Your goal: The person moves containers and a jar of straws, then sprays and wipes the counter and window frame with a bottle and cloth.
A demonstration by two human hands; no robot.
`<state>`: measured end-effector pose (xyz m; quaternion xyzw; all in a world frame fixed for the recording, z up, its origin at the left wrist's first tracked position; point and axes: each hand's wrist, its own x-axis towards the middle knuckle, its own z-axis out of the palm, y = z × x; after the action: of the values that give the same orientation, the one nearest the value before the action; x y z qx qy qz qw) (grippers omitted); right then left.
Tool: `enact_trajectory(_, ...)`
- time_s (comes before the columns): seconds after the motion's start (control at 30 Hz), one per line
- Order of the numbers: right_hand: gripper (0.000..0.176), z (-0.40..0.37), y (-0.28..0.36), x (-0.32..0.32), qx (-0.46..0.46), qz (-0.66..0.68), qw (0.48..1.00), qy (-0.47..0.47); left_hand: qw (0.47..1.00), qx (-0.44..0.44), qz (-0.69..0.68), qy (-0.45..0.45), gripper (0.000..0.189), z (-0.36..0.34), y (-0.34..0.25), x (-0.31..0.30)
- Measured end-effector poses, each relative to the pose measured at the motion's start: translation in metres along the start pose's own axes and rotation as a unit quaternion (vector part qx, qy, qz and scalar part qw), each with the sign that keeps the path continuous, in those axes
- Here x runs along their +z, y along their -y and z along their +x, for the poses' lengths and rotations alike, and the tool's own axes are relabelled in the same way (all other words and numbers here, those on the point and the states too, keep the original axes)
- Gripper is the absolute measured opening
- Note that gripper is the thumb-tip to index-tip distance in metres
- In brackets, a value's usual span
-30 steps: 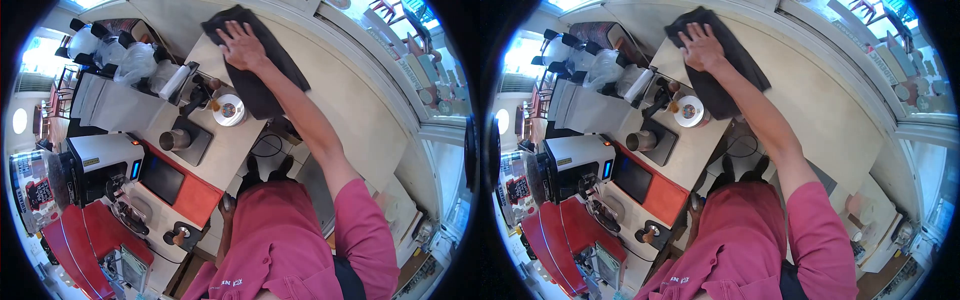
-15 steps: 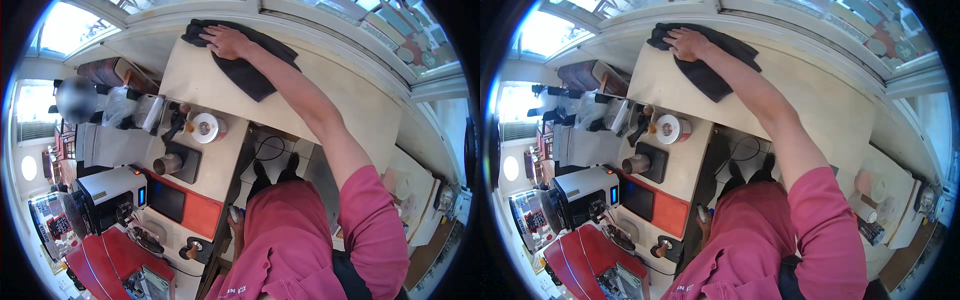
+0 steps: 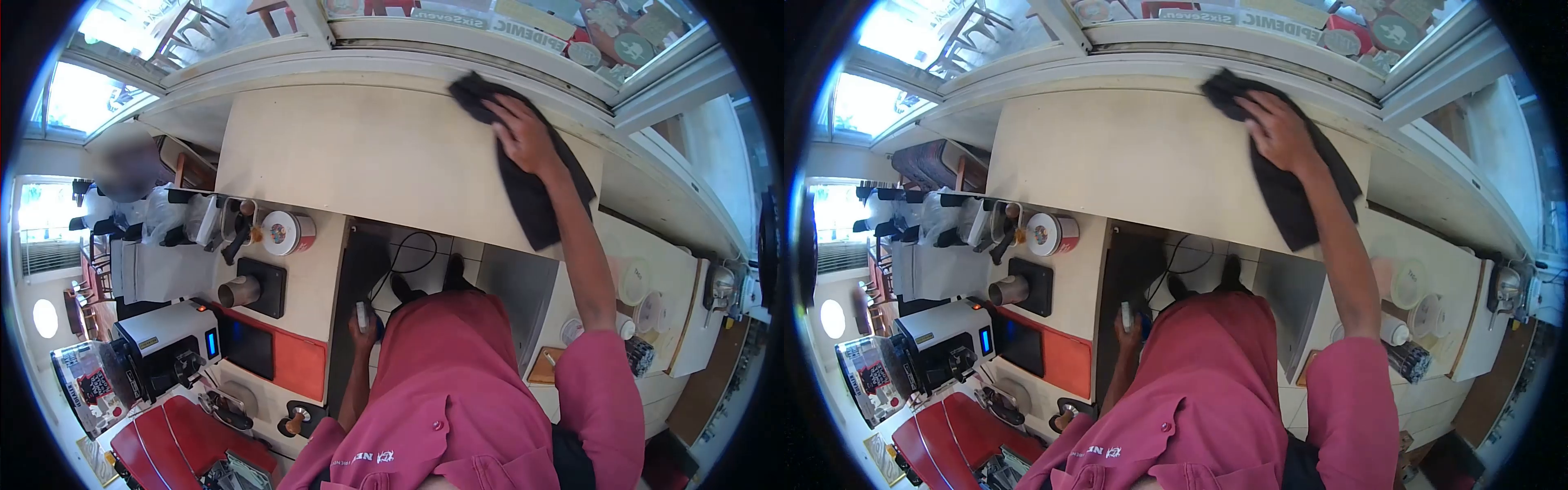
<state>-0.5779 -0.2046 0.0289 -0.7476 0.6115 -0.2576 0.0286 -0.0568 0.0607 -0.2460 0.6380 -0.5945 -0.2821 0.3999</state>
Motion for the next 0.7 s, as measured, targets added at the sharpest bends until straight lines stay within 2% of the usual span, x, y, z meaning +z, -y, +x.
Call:
enact_trajectory(0.13,0.036,-0.072,-0.035,-0.052,0.090,-0.042,0.994,-0.054,0.999,0.031,0.032,0.009,0.041,0.013,-0.019,0.025)
enact_trajectory(0.23,0.035,-0.090,-0.052,-0.065,0.116,-0.053,0.990,-0.063,0.976,-0.054,-0.079,0.194,0.034,0.029,-0.050,0.025)
enact_trajectory(0.33,0.035,-0.086,-0.049,-0.057,0.116,-0.072,0.988,-0.075,0.972,-0.082,-0.102,0.193,0.027,0.020,-0.054,0.026)
enact_trajectory(0.37,0.036,-0.081,-0.051,-0.051,0.103,-0.060,0.991,-0.069,0.974,-0.063,-0.084,0.202,0.026,0.018,-0.052,0.022)
enact_trajectory(0.47,0.037,-0.038,-0.019,-0.027,0.038,-0.049,0.998,-0.010,0.991,-0.020,-0.059,0.122,0.023,0.001,-0.053,0.014)
enact_trajectory(0.6,0.041,0.051,0.026,0.027,-0.075,-0.007,0.996,0.046,0.993,-0.113,-0.012,0.045,0.020,-0.018,-0.069,0.001)
enact_trajectory(0.7,0.041,0.119,0.072,0.073,-0.133,0.030,0.989,0.054,0.984,-0.173,-0.034,-0.002,0.019,-0.050,-0.049,-0.008)
